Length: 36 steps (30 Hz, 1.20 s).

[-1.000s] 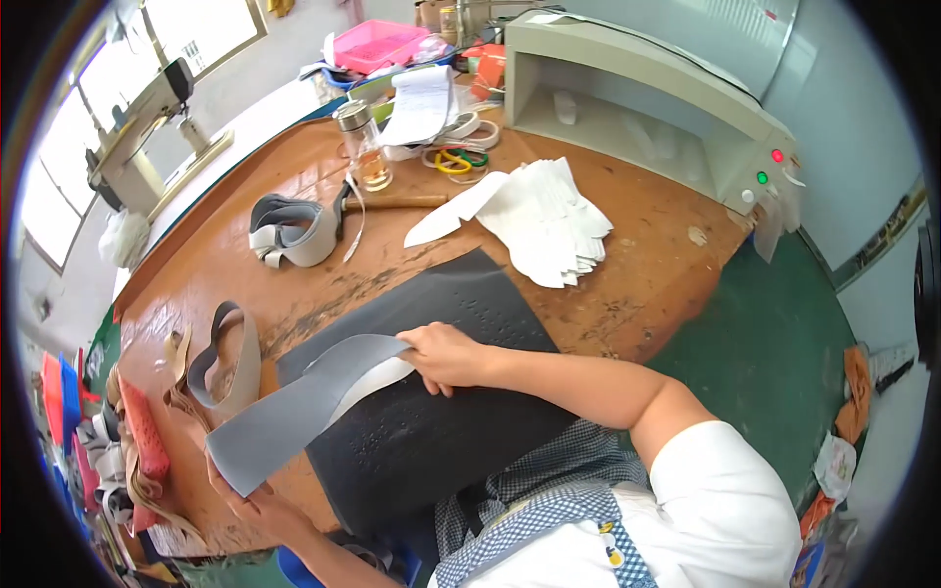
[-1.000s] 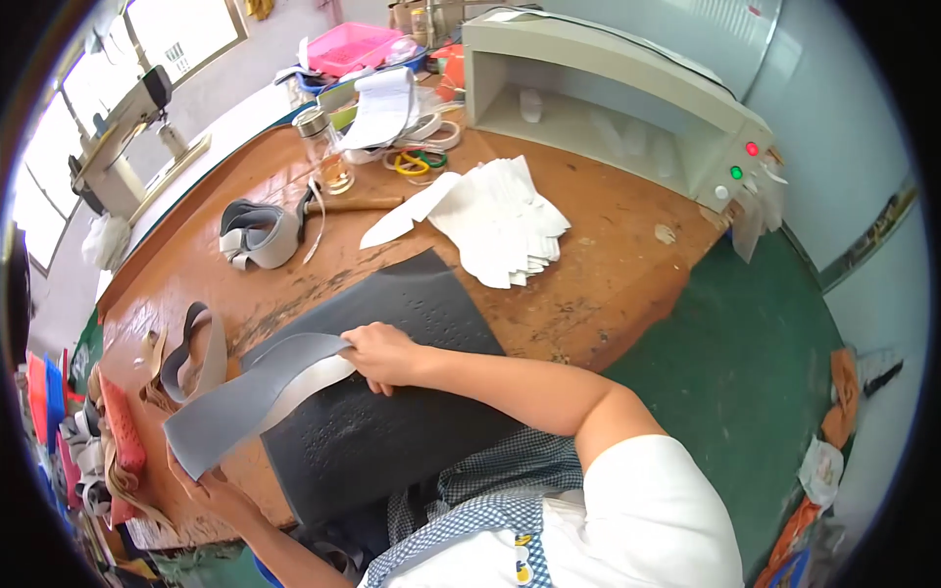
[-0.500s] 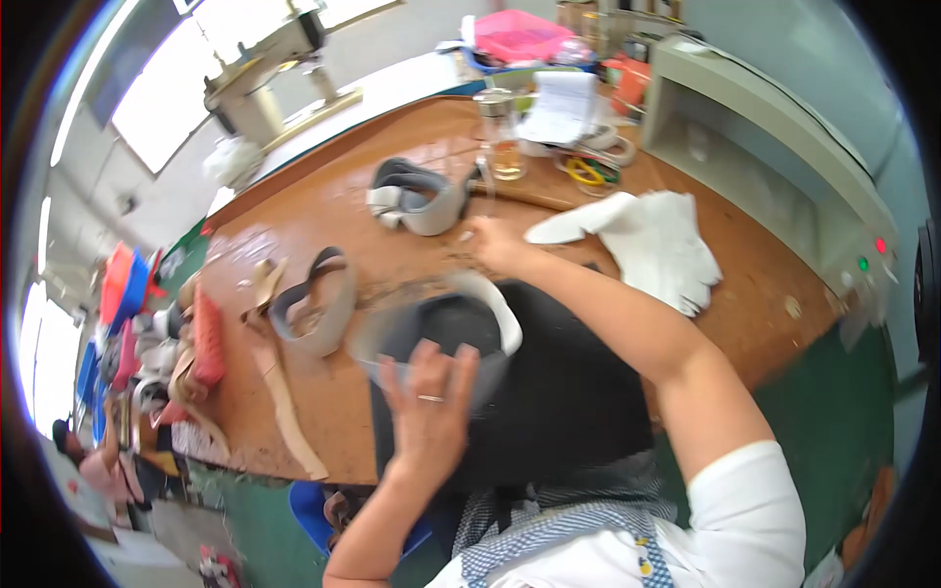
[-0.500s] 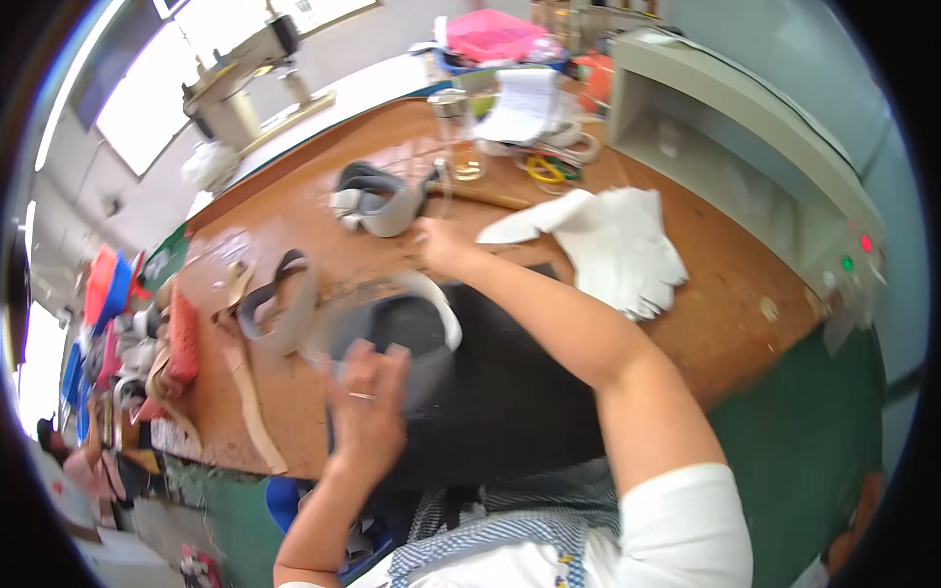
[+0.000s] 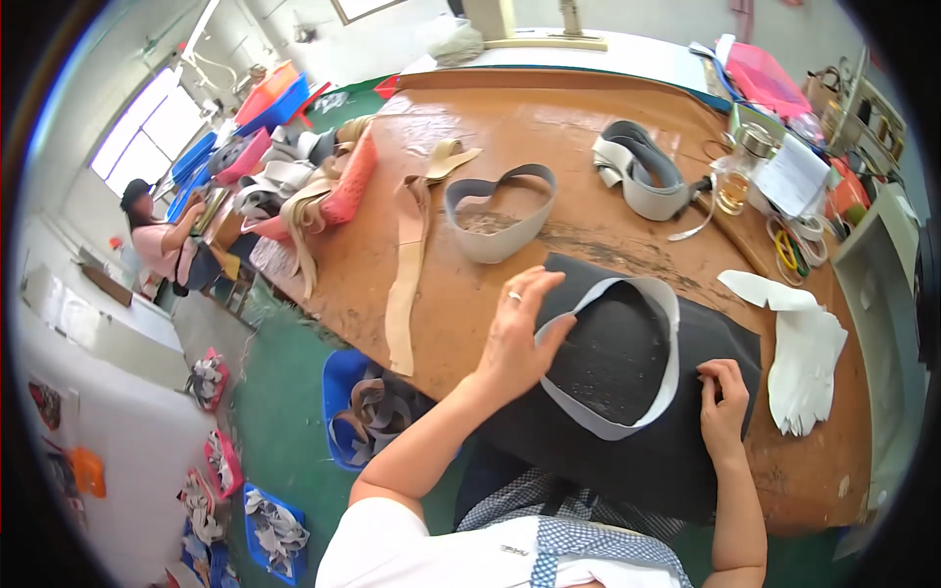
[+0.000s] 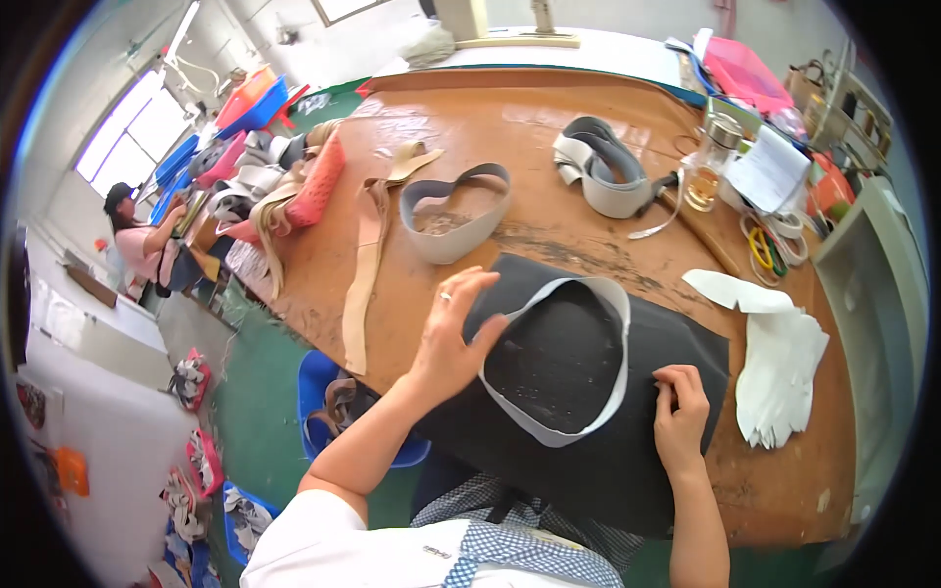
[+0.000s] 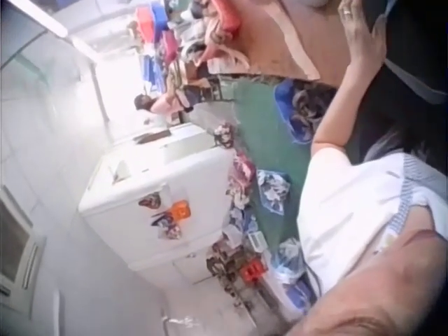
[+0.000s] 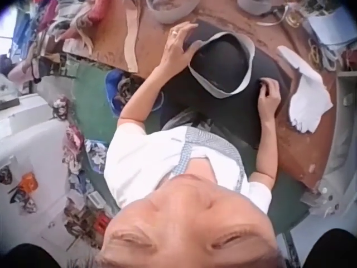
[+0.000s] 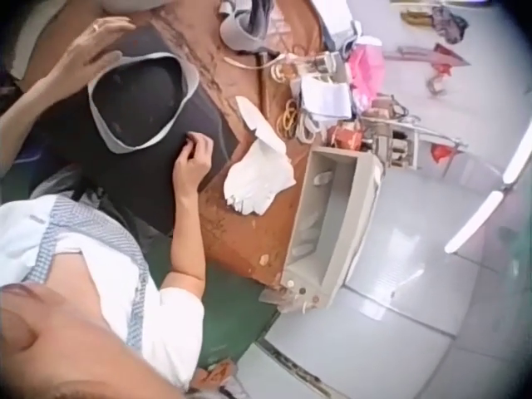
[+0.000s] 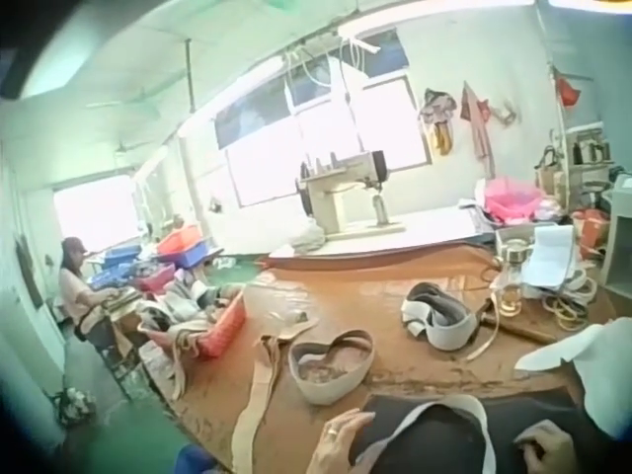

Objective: Assembling shoe upper parts by attaching lining materials at a workbench.

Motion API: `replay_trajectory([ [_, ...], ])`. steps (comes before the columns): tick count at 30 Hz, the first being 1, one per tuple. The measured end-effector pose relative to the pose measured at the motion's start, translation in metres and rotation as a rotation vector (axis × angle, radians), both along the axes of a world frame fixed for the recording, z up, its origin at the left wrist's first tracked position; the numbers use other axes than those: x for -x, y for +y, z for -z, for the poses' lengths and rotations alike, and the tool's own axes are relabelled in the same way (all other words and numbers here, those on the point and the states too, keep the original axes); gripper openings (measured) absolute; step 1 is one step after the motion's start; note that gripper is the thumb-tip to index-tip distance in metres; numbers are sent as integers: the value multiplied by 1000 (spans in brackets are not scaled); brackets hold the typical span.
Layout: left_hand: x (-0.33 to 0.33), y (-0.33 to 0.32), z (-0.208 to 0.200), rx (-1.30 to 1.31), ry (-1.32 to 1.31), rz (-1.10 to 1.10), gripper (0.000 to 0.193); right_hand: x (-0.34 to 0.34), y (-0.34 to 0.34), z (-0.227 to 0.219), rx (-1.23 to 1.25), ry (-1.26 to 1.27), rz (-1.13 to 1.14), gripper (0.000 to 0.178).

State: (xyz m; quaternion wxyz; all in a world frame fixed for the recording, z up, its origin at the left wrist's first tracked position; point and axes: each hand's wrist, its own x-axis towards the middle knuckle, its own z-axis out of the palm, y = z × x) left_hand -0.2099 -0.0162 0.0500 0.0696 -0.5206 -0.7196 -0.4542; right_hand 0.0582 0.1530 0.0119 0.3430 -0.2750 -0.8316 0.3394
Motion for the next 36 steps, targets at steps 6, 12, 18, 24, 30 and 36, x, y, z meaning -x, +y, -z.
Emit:
replay_trajectory([
  [6, 128, -41, 37, -12, 15, -507, 18, 11, -2, 2, -111, -55, 41, 11],
  [12, 281, -40, 70, 57, -298, -803, 25, 7, -4, 2, -145, -88, 85, 13],
  [18, 352, -49, 110, 112, -419, -825, 38, 17, -7, 6, -194, -86, 92, 12],
  [24, 330, -27, 76, 312, -134, -904, 25, 13, -4, 3, -140, -98, 124, 11],
  [30, 334, -33, 67, 633, 295, -901, 22, 16, -1, 7, -96, -40, 116, 11],
  [36, 335, -20, 63, 247, -183, -945, 50, 13, -5, 4, -122, -44, 129, 11],
])
